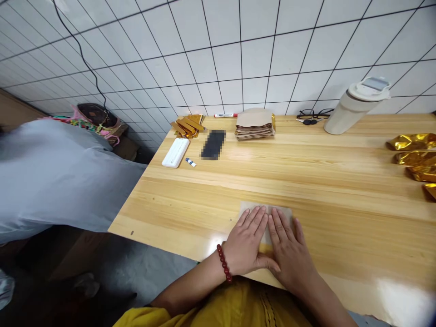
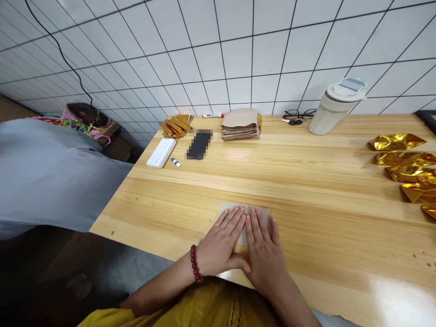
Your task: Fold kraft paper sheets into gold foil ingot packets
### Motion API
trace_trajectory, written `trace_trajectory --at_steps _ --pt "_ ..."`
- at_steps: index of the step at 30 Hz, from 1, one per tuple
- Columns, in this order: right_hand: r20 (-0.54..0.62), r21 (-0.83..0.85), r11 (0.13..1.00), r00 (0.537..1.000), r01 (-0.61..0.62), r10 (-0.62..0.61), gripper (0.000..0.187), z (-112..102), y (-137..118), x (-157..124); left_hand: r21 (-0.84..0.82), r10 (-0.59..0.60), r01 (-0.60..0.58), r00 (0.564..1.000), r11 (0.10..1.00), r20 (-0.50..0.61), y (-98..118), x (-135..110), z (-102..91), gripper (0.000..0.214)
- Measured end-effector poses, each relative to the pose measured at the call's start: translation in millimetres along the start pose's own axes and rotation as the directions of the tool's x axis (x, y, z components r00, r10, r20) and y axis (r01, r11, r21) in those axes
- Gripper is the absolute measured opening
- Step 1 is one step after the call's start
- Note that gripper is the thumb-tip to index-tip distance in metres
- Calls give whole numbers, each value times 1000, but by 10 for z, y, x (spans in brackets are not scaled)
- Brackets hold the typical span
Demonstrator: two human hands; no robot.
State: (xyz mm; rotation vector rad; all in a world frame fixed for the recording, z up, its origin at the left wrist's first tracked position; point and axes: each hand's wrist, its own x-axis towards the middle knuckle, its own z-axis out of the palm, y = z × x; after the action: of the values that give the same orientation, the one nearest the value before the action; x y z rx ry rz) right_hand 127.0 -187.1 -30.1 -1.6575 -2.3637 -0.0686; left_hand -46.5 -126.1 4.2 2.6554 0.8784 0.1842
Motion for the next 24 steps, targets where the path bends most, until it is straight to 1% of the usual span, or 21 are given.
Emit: trace_trajectory --at_steps 2,6,11,13,16,19,21,23,24 --pt "-4 -1 1000 1000 -5 5 86 -13 -1 8 9 -10 10 1000 1000 4 -43 -39 18 115" --pt "-14 -11 999 999 -34 34 83 -36 13 6 63 -36 38 999 997 -22 -115 -139 31 115" --pt "-33 -8 996 996 -88 87 92 -70 106 -95 99 -55 58 998 993 -35 -140 -181 46 117" --pt "-35 -20 996 995 -91 91 93 -101 162 -151 103 -56 59 998 993 -38 -143 -184 55 117" --pt "-38 -41 997 997 -71 69 90 -186 217 -176 109 -52 56 998 992 -40 -145 -185 66 115" --pt "-48 -46 997 997 -58 56 92 -255 194 -84 111 -47 52 998 992 -47 -136 -178 75 112" --pt "-39 -40 999 999 -9 7 93 -232 142 12 105 -50 54 998 993 -40 -127 -176 75 109" --pt "-42 -38 998 998 47 -49 93 -146 88 92 96 -61 64 998 993 -33 -121 -183 64 109" --pt "-63 -41 998 996 55 -58 94 -91 69 118 92 -65 67 997 994 -31 -120 -191 51 111"
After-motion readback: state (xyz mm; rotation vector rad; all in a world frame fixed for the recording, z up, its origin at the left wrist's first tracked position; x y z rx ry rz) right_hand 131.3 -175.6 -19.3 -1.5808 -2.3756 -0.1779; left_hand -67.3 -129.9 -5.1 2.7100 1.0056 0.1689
